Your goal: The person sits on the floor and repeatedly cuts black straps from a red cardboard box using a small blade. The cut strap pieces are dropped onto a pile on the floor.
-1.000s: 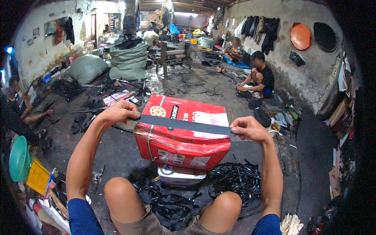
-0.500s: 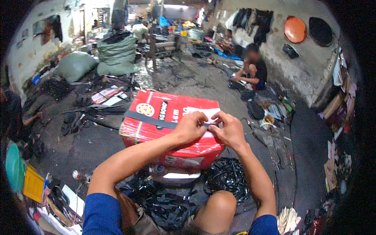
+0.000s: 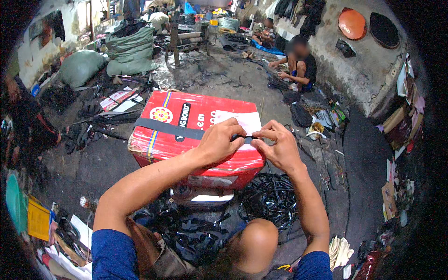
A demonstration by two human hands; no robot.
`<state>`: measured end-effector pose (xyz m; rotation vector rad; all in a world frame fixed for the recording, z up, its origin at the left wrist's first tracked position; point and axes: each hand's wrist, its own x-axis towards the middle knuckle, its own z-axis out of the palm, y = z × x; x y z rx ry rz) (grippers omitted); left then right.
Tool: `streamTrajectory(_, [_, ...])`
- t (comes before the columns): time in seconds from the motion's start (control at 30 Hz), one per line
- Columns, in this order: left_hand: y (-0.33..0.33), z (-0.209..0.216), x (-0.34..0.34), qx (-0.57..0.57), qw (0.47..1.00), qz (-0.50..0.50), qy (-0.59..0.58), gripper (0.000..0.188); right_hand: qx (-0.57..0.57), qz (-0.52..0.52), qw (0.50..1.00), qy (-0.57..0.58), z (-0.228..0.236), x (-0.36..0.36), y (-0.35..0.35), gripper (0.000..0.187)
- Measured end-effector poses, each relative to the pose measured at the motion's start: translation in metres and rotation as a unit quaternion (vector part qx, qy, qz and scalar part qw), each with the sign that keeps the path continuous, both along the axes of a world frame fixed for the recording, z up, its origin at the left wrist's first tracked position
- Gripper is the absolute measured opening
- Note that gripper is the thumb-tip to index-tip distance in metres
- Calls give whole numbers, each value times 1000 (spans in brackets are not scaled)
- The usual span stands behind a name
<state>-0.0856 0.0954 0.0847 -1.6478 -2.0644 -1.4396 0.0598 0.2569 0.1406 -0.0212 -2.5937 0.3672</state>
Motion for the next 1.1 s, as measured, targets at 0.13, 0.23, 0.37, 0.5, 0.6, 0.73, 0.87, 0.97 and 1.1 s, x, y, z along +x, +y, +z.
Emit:
streamTrajectory(0.13, [0, 1, 1, 7, 1000, 1, 8, 17, -31, 14, 999, -3, -2, 0, 1, 19])
streamTrajectory(0.23, [0, 4, 0, 0, 1000, -14, 4, 18, -14, 18, 1000, -6, -1, 2, -1, 17])
streamTrajectory(0.37, [2, 7, -3, -24, 999, -21, -29, 20, -6, 50, 999, -9, -1, -2, 5, 17])
streamTrajectory(0.5, [2, 9, -3, -50, 998, -18, -31, 21, -68, 43, 996, -23, 2, -4, 8, 20])
streamTrajectory(0.6, [3, 10, -5, -54, 997, -24, -42, 21, -104, 18, 994, 6, -5, -4, 7, 20])
streamTrajectory(0.73, [1, 10, -3, -52, 998, -10, -31, 21, -111, 2, 993, 28, -13, -8, 8, 18])
streamTrajectory(0.87, [4, 3, -5, -30, 996, -6, -89, 19, -152, 3, 987, 57, -25, -10, 9, 15])
streamTrajectory(0.97, [10, 1, -12, -73, 985, 10, -154, 16, -270, -26, 962, 41, -34, -12, 6, 12])
streamTrajectory(1.1, [13, 4, -3, -55, 995, 40, -75, 15, -502, -29, 863, 52, -63, -22, 13, 12])
